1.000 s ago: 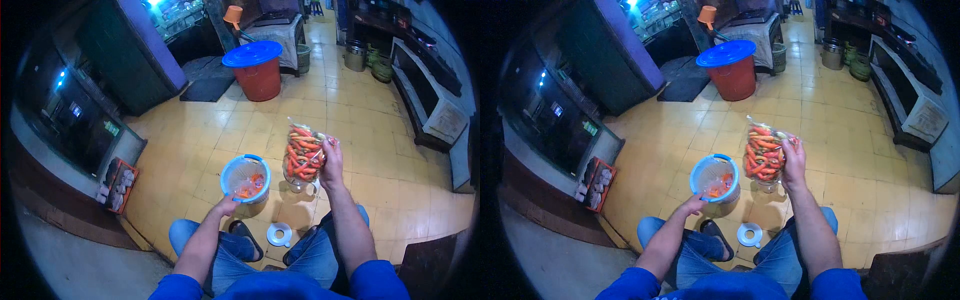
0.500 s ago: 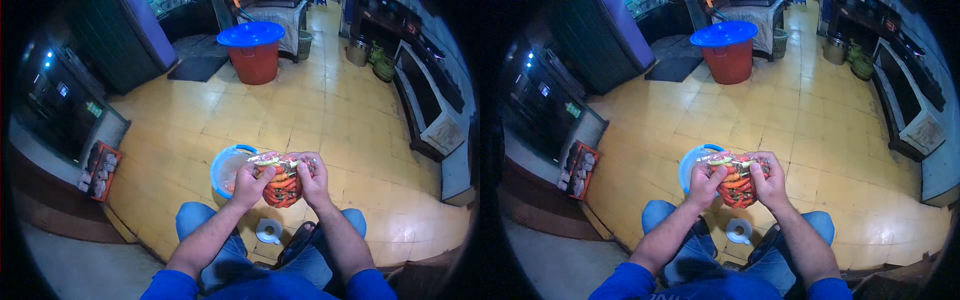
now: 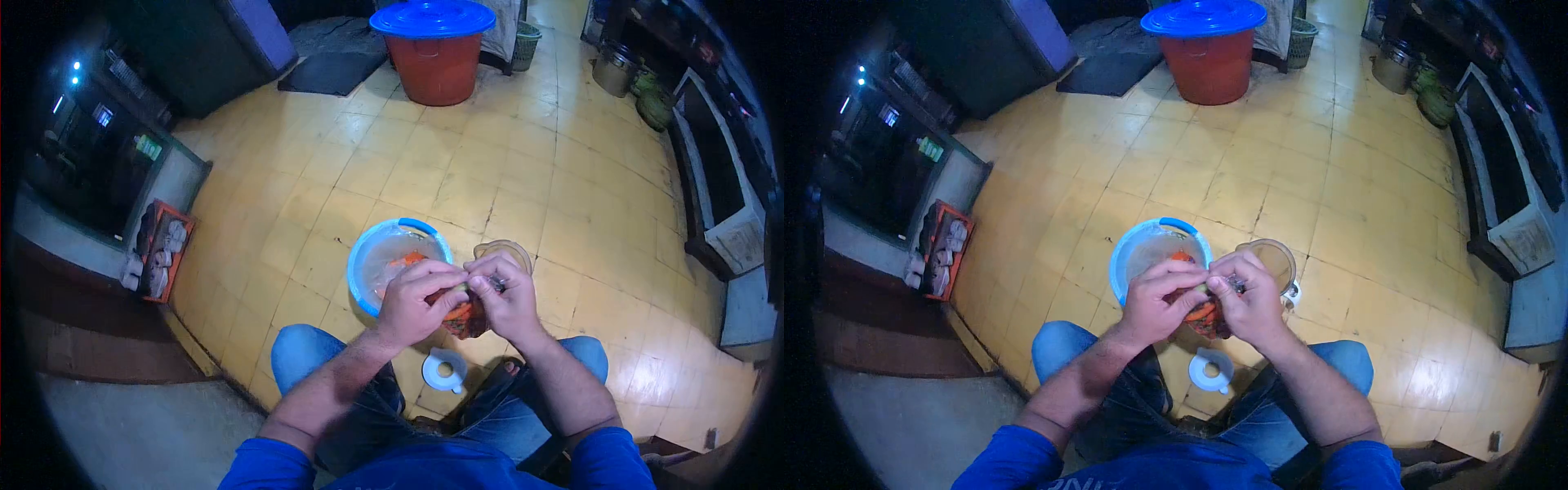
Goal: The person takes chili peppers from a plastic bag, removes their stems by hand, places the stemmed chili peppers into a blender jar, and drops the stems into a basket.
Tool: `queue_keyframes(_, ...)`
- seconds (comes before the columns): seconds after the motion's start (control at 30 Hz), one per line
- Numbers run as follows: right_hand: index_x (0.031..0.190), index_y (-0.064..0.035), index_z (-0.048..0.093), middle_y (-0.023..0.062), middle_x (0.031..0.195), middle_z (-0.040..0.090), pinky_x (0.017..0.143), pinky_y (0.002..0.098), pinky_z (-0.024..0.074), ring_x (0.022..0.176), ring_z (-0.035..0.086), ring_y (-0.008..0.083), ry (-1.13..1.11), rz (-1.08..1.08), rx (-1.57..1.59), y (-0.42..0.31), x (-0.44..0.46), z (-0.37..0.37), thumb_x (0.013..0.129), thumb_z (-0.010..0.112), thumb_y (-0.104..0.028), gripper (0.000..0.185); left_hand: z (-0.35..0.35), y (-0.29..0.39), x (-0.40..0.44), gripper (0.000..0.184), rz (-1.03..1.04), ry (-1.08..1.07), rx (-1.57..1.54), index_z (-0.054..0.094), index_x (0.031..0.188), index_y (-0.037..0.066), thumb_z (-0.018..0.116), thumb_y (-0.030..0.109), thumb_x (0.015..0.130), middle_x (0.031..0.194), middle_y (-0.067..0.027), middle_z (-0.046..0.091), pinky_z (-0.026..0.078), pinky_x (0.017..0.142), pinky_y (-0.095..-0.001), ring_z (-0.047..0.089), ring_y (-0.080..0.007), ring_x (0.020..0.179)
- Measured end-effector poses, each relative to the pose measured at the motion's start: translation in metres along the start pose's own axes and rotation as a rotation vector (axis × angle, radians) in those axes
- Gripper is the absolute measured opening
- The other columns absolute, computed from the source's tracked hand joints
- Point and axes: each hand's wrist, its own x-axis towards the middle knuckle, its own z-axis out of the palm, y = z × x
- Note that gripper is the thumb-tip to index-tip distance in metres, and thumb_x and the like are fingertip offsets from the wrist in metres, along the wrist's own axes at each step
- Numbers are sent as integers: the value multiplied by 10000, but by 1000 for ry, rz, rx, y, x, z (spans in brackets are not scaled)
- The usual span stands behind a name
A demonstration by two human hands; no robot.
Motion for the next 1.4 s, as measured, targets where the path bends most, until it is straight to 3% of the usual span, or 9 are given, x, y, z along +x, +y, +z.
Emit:
queue_keyframes(0.27, 898, -17, 613, 121, 1052, 555, 929, 368, 424, 1060, 534, 230, -171, 64, 158, -10, -24, 11, 962, 582, -203, 199, 0, 3, -21, 120, 92, 109, 6, 606, 747, 70, 685, 113, 827, 768, -87, 619, 442, 682, -371, 583, -265, 706)
queue_keyframes(0.5, 861, 9, 635, 91, 1008, 545, 900, 332, 423, 1014, 528, 190, -184, 111, 230, -14, -29, 3, 991, 547, -234, 289, 7, 11, -20, 169, 141, 111, -38, 565, 756, 58, 629, 139, 890, 725, -77, 573, 437, 679, -358, 559, -252, 695)
queue_keyframes(0.57, 875, 20, 671, 56, 935, 544, 833, 285, 421, 927, 522, 138, 36, 399, 531, -18, -32, 2, 987, 563, -245, 308, 13, 3, -24, 225, -81, 213, -340, 542, 747, 50, 596, 167, 932, 727, -68, 569, 443, 702, -331, 561, -216, 711)
queue_keyframes(0.63, 910, 21, 694, 32, 876, 547, 763, 261, 419, 844, 512, 105, 95, 365, 621, -23, -28, -3, 992, 557, -260, 323, 13, 6, -24, 226, -12, 163, -313, 532, 772, 46, 578, 177, 950, 761, -72, 574, 445, 714, -320, 559, -201, 727)
queue_keyframes(0.77, 885, 28, 700, 39, 844, 584, 729, 278, 450, 784, 543, 118, 77, 253, 335, -11, -29, -15, 1002, 536, -322, 404, 26, 5, -27, 192, -5, 79, -475, 506, 864, 39, 535, 184, 986, 877, -95, 581, 454, 754, -320, 561, -188, 785)
queue_keyframes(0.9, 872, 29, 693, 86, 867, 647, 762, 297, 494, 809, 615, 153, 175, 274, 462, 9, -37, -19, 1001, 530, -350, 432, 34, 1, -32, 161, -10, -33, -385, 488, 917, 39, 502, 174, 1005, 933, -99, 580, 471, 817, -324, 575, -178, 863)
queue_keyframes(1.07, 849, 5, 582, 135, 893, 657, 845, 382, 544, 897, 667, 232, 145, 287, 718, 11, -45, -21, 988, 505, -432, 465, 45, -13, -37, 149, -322, 21, -753, 477, 946, 41, 461, 168, 1023, 961, -93, 595, 474, 915, -332, 586, -156, 949)
queue_keyframes(1.27, 775, -12, 519, 166, 940, 641, 924, 474, 532, 939, 667, 292, 27, 253, 927, 10, -40, -30, 984, 464, -469, 506, 43, -18, -40, 140, -331, 93, -909, 480, 945, 52, 464, 169, 1021, 965, -96, 601, 479, 893, -327, 582, -147, 928)
queue_keyframes(1.4, 833, -7, 585, 164, 928, 657, 927, 444, 528, 970, 668, 295, -9, 245, 994, 19, -40, -29, 1011, 468, -378, 428, 36, -26, -46, 69, -418, 181, -877, 513, 958, 64, 513, 128, 984, 943, -55, 586, 469, 884, -304, 571, -135, 906)
